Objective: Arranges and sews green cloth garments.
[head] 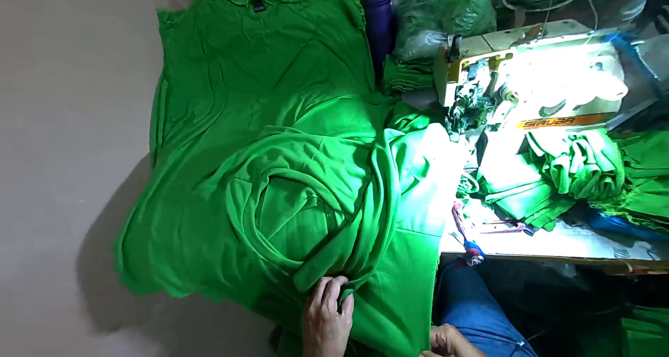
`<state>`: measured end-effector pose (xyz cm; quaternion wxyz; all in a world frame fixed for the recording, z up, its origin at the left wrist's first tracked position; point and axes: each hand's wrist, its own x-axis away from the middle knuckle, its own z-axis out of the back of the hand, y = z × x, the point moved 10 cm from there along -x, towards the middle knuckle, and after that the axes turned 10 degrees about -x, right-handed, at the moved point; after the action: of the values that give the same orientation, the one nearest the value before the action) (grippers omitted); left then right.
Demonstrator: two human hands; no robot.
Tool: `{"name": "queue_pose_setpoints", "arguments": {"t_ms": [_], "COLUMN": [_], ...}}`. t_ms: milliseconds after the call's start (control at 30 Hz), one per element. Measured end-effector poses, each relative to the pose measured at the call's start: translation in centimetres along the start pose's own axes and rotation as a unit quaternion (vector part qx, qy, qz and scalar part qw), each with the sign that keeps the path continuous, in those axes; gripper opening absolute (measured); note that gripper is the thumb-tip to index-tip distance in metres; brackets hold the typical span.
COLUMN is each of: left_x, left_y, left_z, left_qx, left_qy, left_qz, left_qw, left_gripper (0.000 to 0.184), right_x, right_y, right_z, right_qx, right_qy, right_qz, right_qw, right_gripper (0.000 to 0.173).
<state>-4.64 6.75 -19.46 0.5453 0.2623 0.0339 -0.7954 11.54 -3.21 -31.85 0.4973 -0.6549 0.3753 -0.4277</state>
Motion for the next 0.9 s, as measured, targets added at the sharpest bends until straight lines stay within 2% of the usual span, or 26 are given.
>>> {"name": "queue_pose_setpoints", "arguments": {"t_ms": [67, 100, 133, 200, 233, 300, 333, 367, 433, 500, 567, 633, 733, 800, 900], "left_x": [-1.1, -2.1, -3.5, -6.5, -7.4, -7.4, -6.8, -6.3, -5.1, -4.1, -2.4, -1.0, -0.8, -1.1, -1.5], "left_y": [-0.2, -0.6, -1.5, -4.6, -6.7, -9.7, -9.4, -8.1, -4.3, -1.3, -0.1, -0.3, -2.3, -3.6, -3.8], "left_z": [2.3, 4.4, 7.2, 13.4, 16.2, 20.7, 21.7, 21.7, 18.5, 12.9, 7.8, 4.9, 3.3, 3.1, 3.8], "left_qx": [0.095, 0.110, 0.096, 0.009, -0.036, -0.109, -0.119, -0.114, -0.089, -0.030, 0.011, -0.034, -0.142, -0.154, -0.112], "left_qy": [-0.109, -0.126, -0.110, -0.005, 0.076, 0.274, 0.350, 0.391, 0.381, 0.289, 0.204, 0.165, 0.185, 0.208, 0.222], "left_qz": [-0.046, -0.074, -0.089, -0.069, -0.037, 0.037, 0.052, 0.039, -0.048, -0.141, -0.200, -0.209, -0.190, -0.188, -0.191], "left_qw": [0.988, 0.983, 0.985, 0.998, 0.996, 0.955, 0.928, 0.912, 0.919, 0.946, 0.958, 0.963, 0.954, 0.947, 0.950], "left_gripper": [0.015, 0.015, 0.017, 0.026, 0.029, 0.025, 0.022, 0.021, 0.022, 0.014, 0.010, 0.008, 0.020, 0.014, 0.008], "right_x": [-0.2, -0.2, -0.2, 0.0, 0.0, 0.1, 0.1, 0.1, 0.2, 0.2, 0.2, 0.1, 0.1, 0.1, 0.3], "right_y": [-0.1, -0.4, -0.4, -0.5, -0.5, -0.5, -0.4, -0.4, -0.3, -0.2, -0.1, 0.2, 0.7, 0.3, 0.0], "right_z": [0.0, -0.1, -0.3, -0.5, -0.7, -0.8, -0.9, -1.0, -1.1, -1.1, -1.2, -1.3, -1.5, -1.7, -1.7], "right_qx": [0.078, 0.097, 0.101, 0.075, 0.066, 0.065, 0.071, 0.074, 0.072, 0.067, 0.066, 0.067, 0.077, 0.092, 0.127], "right_qy": [0.000, -0.006, -0.011, -0.012, -0.012, -0.018, -0.019, -0.022, -0.031, -0.040, -0.046, -0.052, -0.059, -0.062, -0.050], "right_qz": [-0.007, 0.001, 0.013, 0.045, 0.055, 0.053, 0.048, 0.042, 0.033, 0.027, 0.028, 0.024, 0.003, -0.013, -0.012], "right_qw": [0.997, 0.995, 0.995, 0.996, 0.996, 0.996, 0.996, 0.996, 0.996, 0.997, 0.996, 0.996, 0.995, 0.994, 0.991], "right_gripper": [0.022, 0.022, 0.021, 0.019, 0.018, 0.019, 0.020, 0.020, 0.021, 0.020, 0.019, 0.018, 0.018, 0.019, 0.021]}}
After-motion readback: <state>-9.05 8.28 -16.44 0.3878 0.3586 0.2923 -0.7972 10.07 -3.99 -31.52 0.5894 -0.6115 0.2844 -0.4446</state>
